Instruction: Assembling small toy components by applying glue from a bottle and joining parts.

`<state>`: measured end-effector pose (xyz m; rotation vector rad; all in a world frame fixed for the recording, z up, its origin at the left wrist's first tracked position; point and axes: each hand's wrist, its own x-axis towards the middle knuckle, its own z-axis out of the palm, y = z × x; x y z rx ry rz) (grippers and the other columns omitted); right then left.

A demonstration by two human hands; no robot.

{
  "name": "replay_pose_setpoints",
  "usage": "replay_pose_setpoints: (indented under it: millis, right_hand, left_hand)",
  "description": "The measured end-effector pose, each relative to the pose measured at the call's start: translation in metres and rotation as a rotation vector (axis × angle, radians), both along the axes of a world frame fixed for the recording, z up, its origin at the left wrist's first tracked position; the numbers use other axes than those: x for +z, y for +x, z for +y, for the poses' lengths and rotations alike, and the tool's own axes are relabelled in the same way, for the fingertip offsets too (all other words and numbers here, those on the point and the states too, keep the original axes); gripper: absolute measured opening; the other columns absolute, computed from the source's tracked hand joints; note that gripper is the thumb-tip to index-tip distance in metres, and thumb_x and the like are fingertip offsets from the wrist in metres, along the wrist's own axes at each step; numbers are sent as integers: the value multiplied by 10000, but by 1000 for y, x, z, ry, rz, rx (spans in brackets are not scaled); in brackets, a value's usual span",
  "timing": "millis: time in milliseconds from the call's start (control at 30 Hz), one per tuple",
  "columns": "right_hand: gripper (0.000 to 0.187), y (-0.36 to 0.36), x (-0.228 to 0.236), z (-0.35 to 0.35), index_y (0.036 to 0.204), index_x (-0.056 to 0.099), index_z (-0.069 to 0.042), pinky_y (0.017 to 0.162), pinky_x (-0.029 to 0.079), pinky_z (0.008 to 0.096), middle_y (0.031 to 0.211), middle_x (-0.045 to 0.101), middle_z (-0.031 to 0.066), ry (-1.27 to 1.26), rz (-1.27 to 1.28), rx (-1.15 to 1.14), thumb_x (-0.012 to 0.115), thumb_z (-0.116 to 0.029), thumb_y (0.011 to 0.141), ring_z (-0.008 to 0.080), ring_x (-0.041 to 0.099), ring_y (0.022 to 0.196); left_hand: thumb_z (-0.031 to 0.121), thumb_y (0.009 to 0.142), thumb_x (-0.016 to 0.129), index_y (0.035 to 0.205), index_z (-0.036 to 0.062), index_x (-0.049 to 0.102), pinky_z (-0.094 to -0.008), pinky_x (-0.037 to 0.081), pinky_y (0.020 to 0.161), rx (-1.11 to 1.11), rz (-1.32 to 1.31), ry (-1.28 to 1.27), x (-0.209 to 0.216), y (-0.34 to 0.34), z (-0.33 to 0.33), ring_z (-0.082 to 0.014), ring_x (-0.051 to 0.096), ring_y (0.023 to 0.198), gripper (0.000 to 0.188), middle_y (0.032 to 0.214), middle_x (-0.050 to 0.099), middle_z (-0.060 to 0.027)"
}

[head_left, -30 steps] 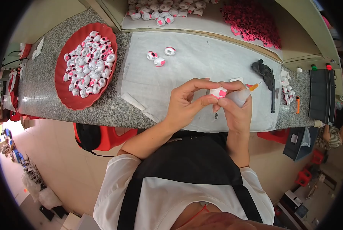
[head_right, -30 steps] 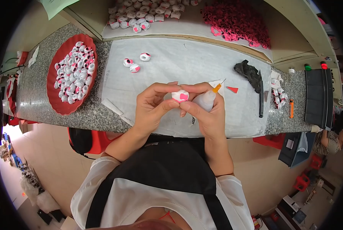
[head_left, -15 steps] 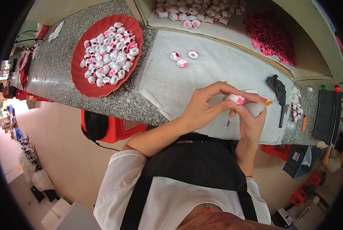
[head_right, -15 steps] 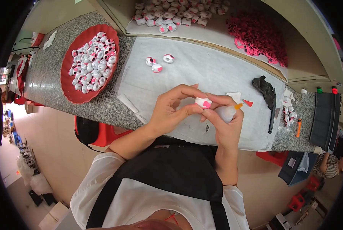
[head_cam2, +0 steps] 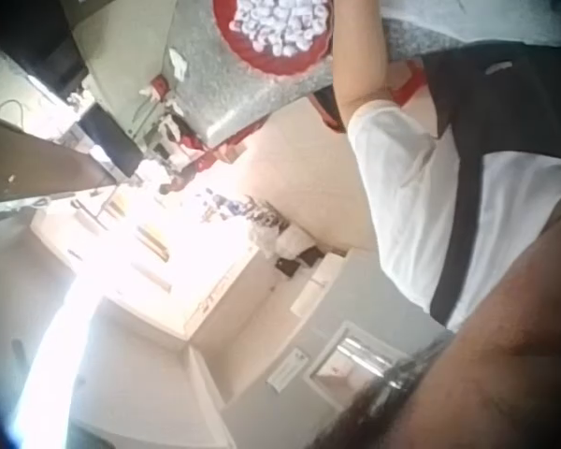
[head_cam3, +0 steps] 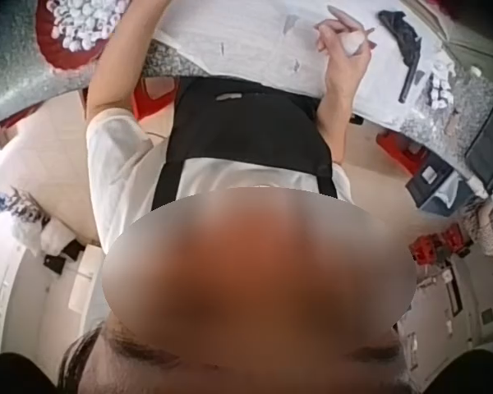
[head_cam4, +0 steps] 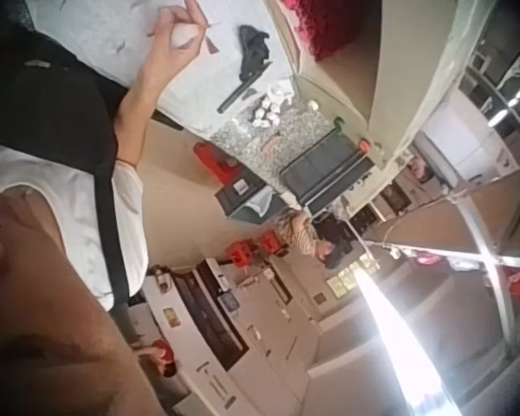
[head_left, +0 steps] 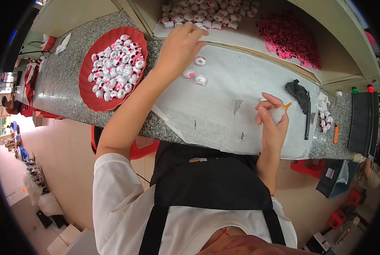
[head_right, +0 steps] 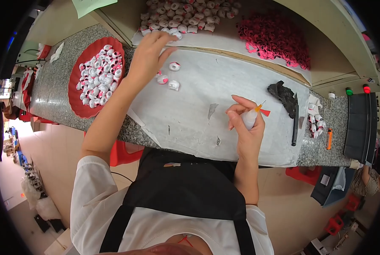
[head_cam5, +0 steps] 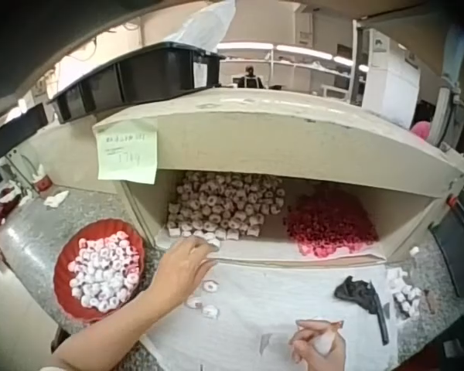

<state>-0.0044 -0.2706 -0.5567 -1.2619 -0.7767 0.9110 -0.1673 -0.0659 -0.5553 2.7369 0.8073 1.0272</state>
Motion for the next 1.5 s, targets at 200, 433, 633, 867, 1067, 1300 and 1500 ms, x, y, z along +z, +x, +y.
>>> replay_pose_setpoints:
  millis: [200, 433, 633, 867, 1067, 1300, 1500]
  right_hand:
    - [340, 0, 0, -7, 1022, 429, 8, 465, 336, 195, 780, 484, 69, 22, -13, 33, 500, -5, 691, 78, 412, 540]
    - [425, 2, 8, -11, 1055, 320, -23, 387, 382, 225, 943, 398, 123, 170, 161, 64, 465, -34, 656, 124, 417, 561]
    - [335, -7, 25, -9, 1015, 361, -16, 431, 453, 265, 962, 404, 128, 170, 32, -23, 471, -99, 709, 191, 486, 661]
    - [335, 2, 36, -15, 918, 413, 0, 483, 466, 254, 899, 426, 97, 345, 40, -172, 602, -122, 670, 173, 490, 765]
    - [373, -11, 47, -11, 898, 410, -38, 596, 395, 232, 861, 410, 83, 521, 42, -385, 654, -151, 640, 112, 409, 746]
    - [399, -26, 39, -10, 876, 427, -59, 539, 406, 252, 801, 447, 95, 604, -601, -237, 684, -210, 610, 147, 448, 607]
    - [374, -31, 37, -8, 859, 436, -50, 478, 412, 244, 770, 450, 101, 626, -744, -146, 683, -184, 613, 147, 443, 552]
  left_hand:
    - [58, 609, 582, 861, 89, 543, -319, 390, 656, 154, 222, 319, -20, 20, 34, -215, 472, 761, 257, 788, 502, -44]
    - [47, 634, 565, 819, 65, 523, -310, 397, 629, 101, 142, 195, -11, 20, 28, -207, 483, 753, 191, 775, 493, -51]
    - [88, 757, 502, 861, 31, 507, -244, 388, 616, -125, -322, -555, 31, 9, -35, -123, 471, 721, 118, 808, 519, -41]
    - [147, 767, 514, 943, 40, 509, -202, 346, 624, -433, -709, -1475, 25, 1, -102, -85, 455, 741, 207, 898, 528, -73]
    - [62, 743, 528, 994, 17, 474, -258, 423, 712, -501, -1023, -1657, 9, 13, -121, -140, 524, 795, 261, 927, 519, -91]
    - [42, 714, 555, 1036, 5, 422, -349, 429, 784, -485, -1060, -1498, -5, 14, -121, -176, 504, 881, 351, 989, 486, -123]
    - [28, 703, 561, 1032, -1, 421, -359, 416, 805, -483, -1072, -1509, -6, 12, -123, -176, 485, 915, 358, 992, 480, -128]
